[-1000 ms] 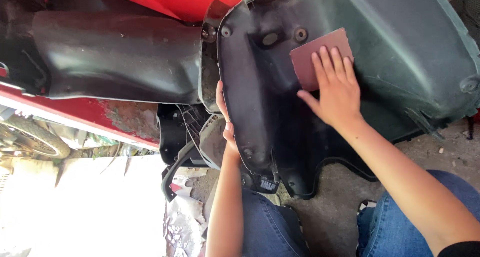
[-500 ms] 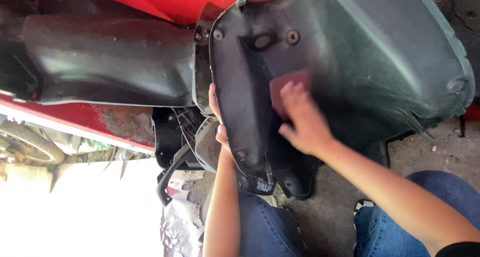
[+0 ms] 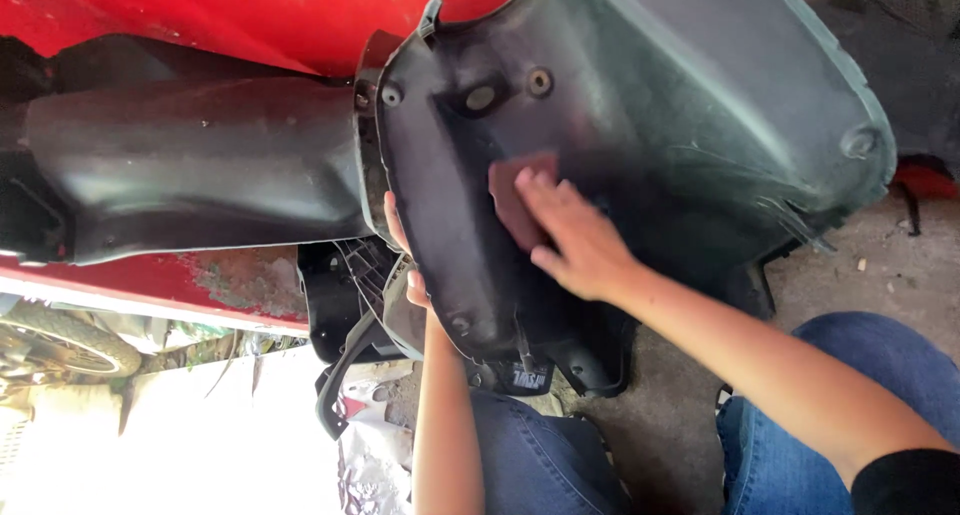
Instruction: The person sands the surface of a black plastic motorcycle part using a sanding block. They hold the part steady with one hand while moving the sanding block back and forth across the surface with the other hand.
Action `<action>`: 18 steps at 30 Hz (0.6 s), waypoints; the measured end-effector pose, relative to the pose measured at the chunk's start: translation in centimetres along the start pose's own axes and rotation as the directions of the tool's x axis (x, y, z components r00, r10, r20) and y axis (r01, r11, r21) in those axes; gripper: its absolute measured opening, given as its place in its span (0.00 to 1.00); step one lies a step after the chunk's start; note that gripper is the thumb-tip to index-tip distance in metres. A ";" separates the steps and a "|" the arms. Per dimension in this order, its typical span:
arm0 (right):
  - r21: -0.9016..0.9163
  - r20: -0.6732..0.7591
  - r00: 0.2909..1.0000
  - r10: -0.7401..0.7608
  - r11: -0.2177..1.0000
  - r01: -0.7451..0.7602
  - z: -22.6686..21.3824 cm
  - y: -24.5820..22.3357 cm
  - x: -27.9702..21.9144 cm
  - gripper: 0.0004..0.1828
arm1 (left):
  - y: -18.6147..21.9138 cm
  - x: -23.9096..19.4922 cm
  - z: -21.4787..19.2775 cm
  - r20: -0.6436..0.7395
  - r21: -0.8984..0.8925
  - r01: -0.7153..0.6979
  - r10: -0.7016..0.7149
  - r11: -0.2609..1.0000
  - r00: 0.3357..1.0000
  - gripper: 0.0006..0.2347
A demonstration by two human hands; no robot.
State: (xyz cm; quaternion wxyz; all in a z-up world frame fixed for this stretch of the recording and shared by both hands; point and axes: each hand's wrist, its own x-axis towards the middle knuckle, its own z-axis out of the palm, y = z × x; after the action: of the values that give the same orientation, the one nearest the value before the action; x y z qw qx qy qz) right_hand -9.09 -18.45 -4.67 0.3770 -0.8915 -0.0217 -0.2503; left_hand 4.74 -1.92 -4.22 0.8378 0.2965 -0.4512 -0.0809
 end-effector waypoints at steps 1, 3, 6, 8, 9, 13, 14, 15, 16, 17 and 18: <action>0.002 -0.004 1.000 0.004 1.000 -0.004 -0.5 0.7 0.1 0.51 | -0.1 -0.1 0.1 0.003 0.000 0.005 -0.005 1.000 1.000 0.44; -0.240 -0.082 0.996 0.029 0.970 -0.047 -1.7 1.9 0.8 0.51 | 0.0 0.1 0.2 -0.007 0.061 -0.018 0.018 0.998 1.000 0.44; -0.211 -0.091 0.996 0.015 0.977 -0.034 0.3 0.0 0.0 0.53 | 0.2 0.7 -0.5 -0.001 0.065 -0.022 0.022 0.998 1.000 0.44; -0.113 -0.070 0.996 -0.056 0.992 0.048 0.9 -1.2 -0.5 0.56 | 0.0 0.7 -0.8 -0.003 0.066 -0.020 0.020 0.998 1.000 0.44; -0.012 -0.054 0.990 -0.127 0.992 0.127 1.3 -1.9 -0.8 0.58 | 0.0 0.5 -1.0 -0.006 0.067 -0.016 0.017 0.998 1.000 0.44; -0.249 0.016 0.999 -0.044 0.967 0.047 -1.6 0.0 0.4 0.60 | 0.3 -0.4 -0.1 -0.013 0.071 -0.005 0.006 0.997 1.000 0.44; -0.407 -0.015 0.998 0.059 0.911 -0.061 -2.9 0.3 1.0 0.60 | 0.9 -0.7 0.8 -0.060 0.092 0.029 -0.023 0.995 0.998 0.44; -0.549 -0.064 0.986 0.155 0.820 -0.165 -4.1 0.6 1.6 0.61 | 1.5 -0.9 1.6 -0.107 0.111 0.063 -0.051 0.992 0.993 0.45; -0.548 -0.062 0.987 0.150 0.821 -0.159 -4.0 1.1 1.4 0.61 | 2.5 -0.9 2.4 -0.109 0.114 0.058 -0.046 0.992 0.993 0.45; -0.583 -0.153 0.985 0.080 0.798 -0.155 -3.9 1.6 1.3 0.59 | 3.4 -0.9 3.2 -0.128 0.178 0.124 -0.102 0.976 0.987 0.45; -0.618 -0.236 0.972 0.008 0.770 -0.157 -3.9 2.2 1.0 0.57 | 4.2 -1.0 4.2 -0.154 0.234 0.191 -0.157 0.953 0.975 0.45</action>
State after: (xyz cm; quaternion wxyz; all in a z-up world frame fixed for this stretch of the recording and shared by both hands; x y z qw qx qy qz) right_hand -9.42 -22.85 -3.40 0.0659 -0.9329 0.1449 -0.3230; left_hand 0.23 0.10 -0.84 0.8123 0.4419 -0.3726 -0.0776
